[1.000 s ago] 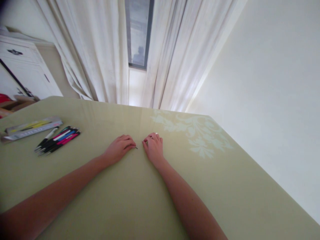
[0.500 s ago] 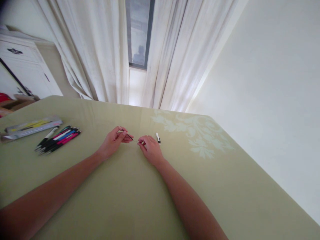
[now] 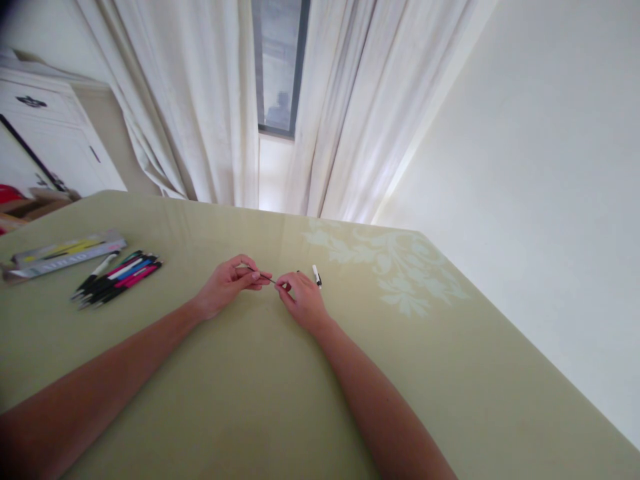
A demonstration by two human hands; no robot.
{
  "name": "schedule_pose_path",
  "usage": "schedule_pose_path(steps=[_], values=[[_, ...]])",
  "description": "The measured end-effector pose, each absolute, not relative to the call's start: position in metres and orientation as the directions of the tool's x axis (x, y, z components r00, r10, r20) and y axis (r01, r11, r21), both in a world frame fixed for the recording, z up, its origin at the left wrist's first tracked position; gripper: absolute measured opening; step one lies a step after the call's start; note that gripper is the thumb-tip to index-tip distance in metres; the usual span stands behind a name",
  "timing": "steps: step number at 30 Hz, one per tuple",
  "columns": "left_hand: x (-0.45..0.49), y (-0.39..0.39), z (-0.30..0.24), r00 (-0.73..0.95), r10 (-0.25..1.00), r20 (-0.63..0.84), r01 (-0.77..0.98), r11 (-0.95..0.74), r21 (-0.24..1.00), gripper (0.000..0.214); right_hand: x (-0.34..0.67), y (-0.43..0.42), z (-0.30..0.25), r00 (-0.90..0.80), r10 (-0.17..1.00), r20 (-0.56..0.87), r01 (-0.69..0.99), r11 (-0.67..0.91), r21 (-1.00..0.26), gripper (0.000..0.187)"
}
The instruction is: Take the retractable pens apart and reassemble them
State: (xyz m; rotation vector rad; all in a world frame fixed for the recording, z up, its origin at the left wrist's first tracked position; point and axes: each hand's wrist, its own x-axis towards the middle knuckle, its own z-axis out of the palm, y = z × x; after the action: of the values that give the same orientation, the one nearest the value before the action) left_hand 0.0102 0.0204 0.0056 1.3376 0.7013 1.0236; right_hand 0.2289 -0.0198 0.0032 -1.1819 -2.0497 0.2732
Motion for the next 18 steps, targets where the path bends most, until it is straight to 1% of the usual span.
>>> schedule_pose_path(steps=[4, 9, 11, 14, 16, 18], values=[[0.009, 0.023, 0.001, 0.488, 0.858, 0.161, -0.111, -0.123, 0.986, 0.038, 0.230, -0.020, 0.000, -0.295, 0.793, 0.533, 0.640, 0.578, -0.506, 0.013], [0.010, 0.024, 0.002, 0.487, 0.852, 0.190, -0.110, -0.156, 0.982, 0.035, 0.228, -0.020, 0.002, -0.251, 0.780, 0.573, 0.651, 0.574, -0.497, 0.014], [0.010, 0.024, 0.002, 0.446, 0.872, 0.200, -0.116, -0.165, 0.979, 0.034, 0.228, -0.018, 0.003, -0.176, 0.794, 0.582, 0.699, 0.517, -0.493, 0.014], [0.010, 0.026, 0.001, 0.364, 0.903, 0.227, -0.140, -0.188, 0.972, 0.034, 0.230, -0.014, 0.001, -0.060, 0.826, 0.560, 0.790, 0.382, -0.480, 0.008], [0.010, 0.027, -0.001, 0.323, 0.918, 0.231, -0.157, -0.189, 0.969, 0.035, 0.231, -0.010, -0.004, -0.033, 0.857, 0.515, 0.833, 0.308, -0.459, 0.010], [0.010, 0.029, -0.002, 0.294, 0.927, 0.231, -0.167, -0.188, 0.968, 0.037, 0.233, -0.007, -0.008, -0.026, 0.881, 0.472, 0.849, 0.269, -0.455, 0.013]])
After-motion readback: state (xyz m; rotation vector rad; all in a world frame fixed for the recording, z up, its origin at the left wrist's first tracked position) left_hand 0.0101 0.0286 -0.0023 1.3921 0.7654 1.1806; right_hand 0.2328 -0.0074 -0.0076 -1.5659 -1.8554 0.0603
